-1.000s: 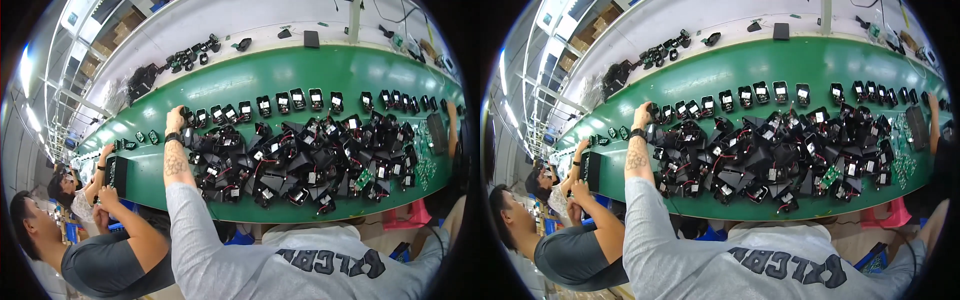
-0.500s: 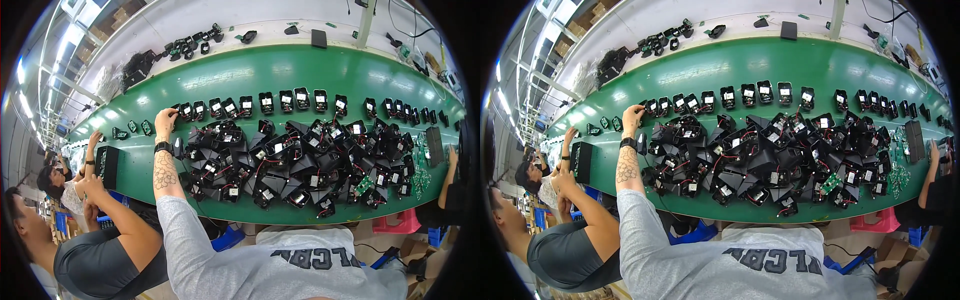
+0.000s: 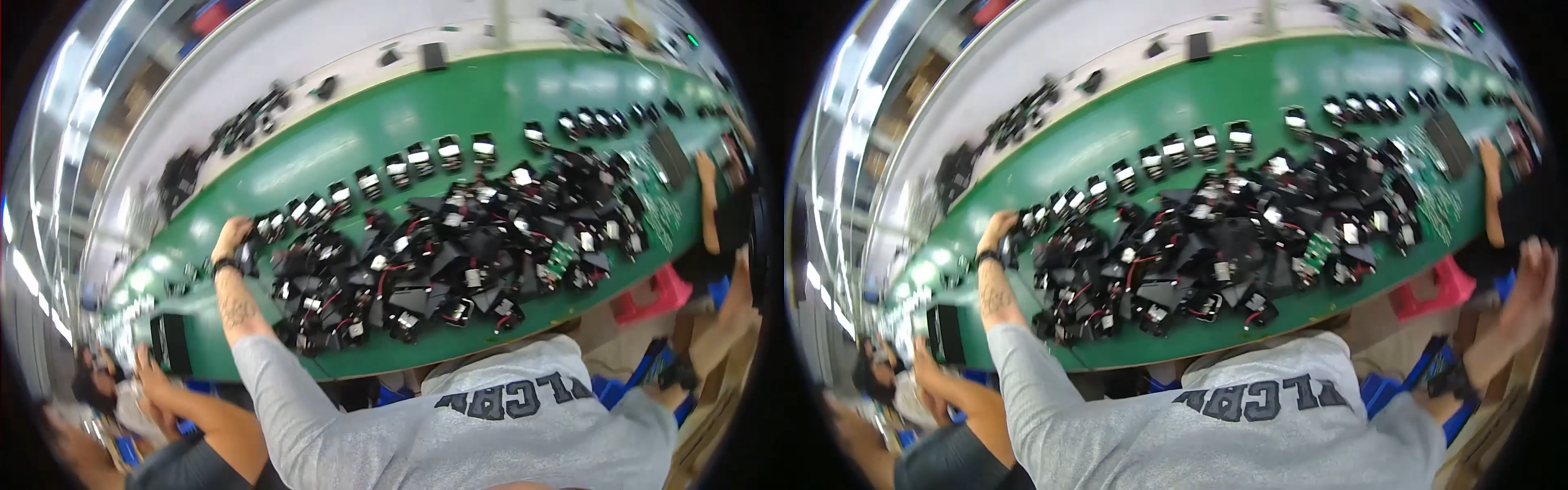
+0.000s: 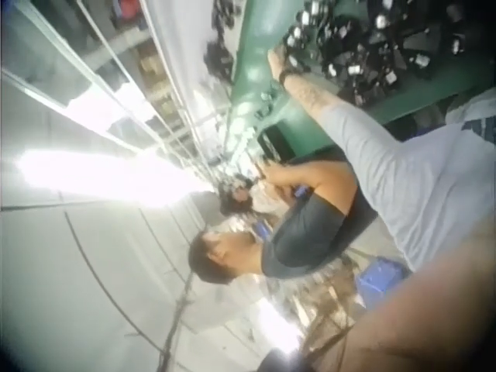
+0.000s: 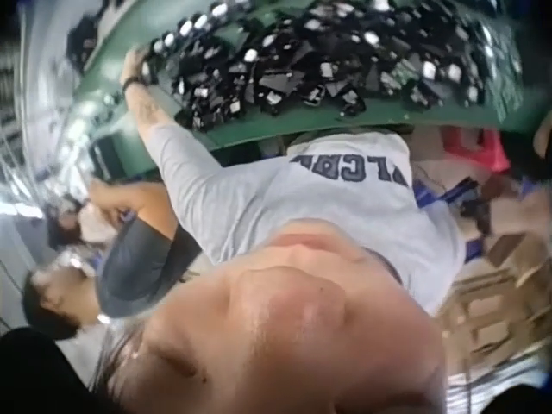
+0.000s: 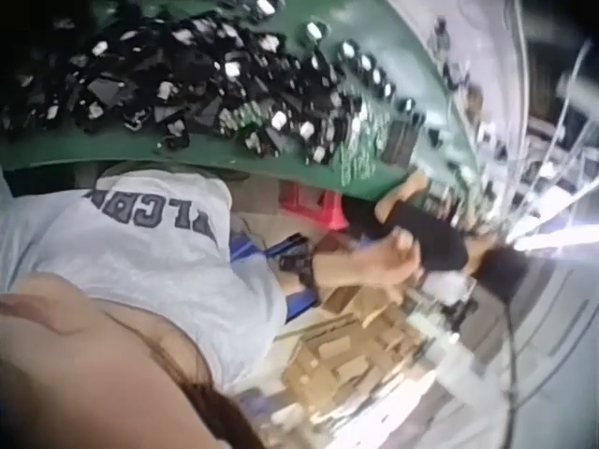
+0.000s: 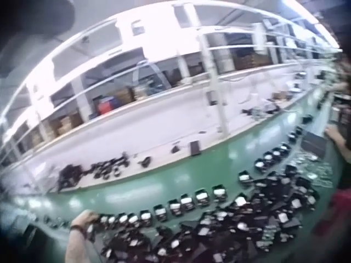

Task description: The person picks up a black plastic housing and a green circuit board, fits the board into the housing by hand, and places the assembled unit onto the green work surface.

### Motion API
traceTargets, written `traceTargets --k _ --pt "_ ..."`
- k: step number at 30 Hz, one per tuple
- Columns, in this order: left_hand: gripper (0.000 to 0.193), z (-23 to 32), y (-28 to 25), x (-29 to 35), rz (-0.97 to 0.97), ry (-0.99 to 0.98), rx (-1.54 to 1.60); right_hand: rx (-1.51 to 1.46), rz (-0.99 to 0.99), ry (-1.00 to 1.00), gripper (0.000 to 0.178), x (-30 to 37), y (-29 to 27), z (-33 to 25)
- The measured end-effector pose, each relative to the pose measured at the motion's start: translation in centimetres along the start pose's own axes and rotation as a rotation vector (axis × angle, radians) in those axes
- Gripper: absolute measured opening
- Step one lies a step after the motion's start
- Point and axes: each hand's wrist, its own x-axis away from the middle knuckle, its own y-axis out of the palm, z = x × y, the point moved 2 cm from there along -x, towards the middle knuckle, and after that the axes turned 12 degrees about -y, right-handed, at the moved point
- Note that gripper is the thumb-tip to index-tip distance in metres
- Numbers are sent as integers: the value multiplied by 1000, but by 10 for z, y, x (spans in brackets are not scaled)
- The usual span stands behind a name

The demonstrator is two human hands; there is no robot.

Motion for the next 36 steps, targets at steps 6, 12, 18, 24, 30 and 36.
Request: traceTargets --k 6,12,18,24,30,36 --pt "22 -11 -20 9 470 -128 310 121 -30 70 36 17 41 7" --pt "37 245 -20 84 307 -16 1082 748 -144 129 16 69 116 34" --pt "34 497 135 262 -436 -207 1284 320 -871 -392 32 131 255 58" --pt "32 529 202 293 -528 -116 1537 129 -875 -424 19 149 242 73" --pt "59 536 217 307 -880 -149 1324 70 -376 348 10 138 195 83" --pt "66 534 215 311 -828 -148 1389 1159 -48 109 27 94 -2 152"
